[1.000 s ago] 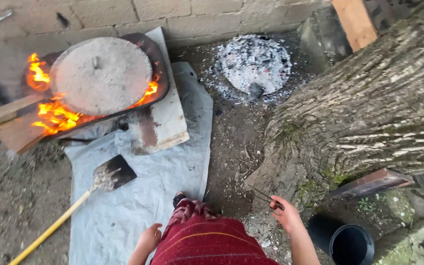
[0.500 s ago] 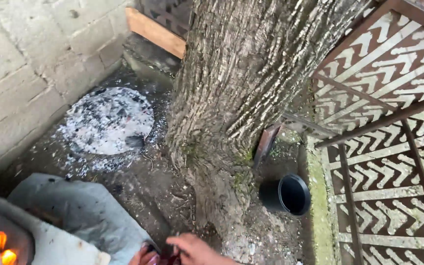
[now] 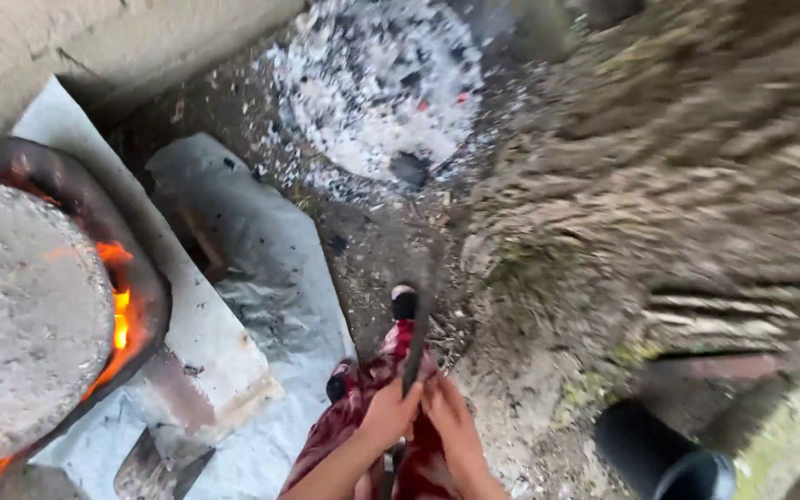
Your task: The person uses a pair of tongs to move a lid from one pot to another, both of which are over open fires. The person then uses a brush to apply a liquid from a bowl to a flatbread in a pan, and finally uses a ladle and spoon to transfer a white liquid from a large pot into the pan containing the flatbread.
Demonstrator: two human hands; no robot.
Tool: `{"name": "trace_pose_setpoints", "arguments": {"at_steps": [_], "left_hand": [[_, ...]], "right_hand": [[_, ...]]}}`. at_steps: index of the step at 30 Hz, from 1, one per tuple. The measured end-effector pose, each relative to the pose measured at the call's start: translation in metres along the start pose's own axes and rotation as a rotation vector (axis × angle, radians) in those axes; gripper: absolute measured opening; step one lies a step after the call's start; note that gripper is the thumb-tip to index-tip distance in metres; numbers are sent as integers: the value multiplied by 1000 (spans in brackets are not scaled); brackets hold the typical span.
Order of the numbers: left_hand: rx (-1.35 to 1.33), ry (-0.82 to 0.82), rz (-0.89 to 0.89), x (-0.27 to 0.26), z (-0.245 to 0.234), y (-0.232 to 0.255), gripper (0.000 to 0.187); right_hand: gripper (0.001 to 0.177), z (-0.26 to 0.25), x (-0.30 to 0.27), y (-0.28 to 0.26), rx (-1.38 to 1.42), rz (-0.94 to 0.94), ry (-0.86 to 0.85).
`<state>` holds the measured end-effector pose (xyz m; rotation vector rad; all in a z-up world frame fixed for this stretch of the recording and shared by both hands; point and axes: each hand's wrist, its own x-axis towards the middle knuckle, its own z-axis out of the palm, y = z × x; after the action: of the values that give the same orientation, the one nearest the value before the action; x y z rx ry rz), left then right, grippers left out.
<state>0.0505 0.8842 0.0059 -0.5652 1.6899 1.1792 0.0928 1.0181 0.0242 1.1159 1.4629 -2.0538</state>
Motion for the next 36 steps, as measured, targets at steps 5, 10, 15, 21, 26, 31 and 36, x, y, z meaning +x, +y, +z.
{"name": "trace_pose_setpoints", "arguments": {"at_steps": [5, 10, 15, 21, 26, 31, 36], "left_hand": [[453, -143, 124, 203, 2, 0, 27], [1108, -3, 353, 401, 23, -26, 51], [944, 40, 242, 453, 18, -7, 41], [843, 209, 164, 493, 2, 17, 40], [574, 244, 105, 455, -48, 85, 33], [433, 249, 74, 471, -59, 85, 36], [477, 258, 81, 469, -48, 85, 38]], "right_hand": [[43, 8, 280, 34, 64, 359, -136], [26, -22, 461, 107, 70, 267, 167], [23, 16, 523, 76, -4, 299, 239], [31, 49, 543, 31, -11, 255, 199], [37, 88, 541, -13, -50, 196, 85], [39, 98, 551, -13, -112, 165, 10], [32, 95, 548, -16, -64, 120, 50]]}}
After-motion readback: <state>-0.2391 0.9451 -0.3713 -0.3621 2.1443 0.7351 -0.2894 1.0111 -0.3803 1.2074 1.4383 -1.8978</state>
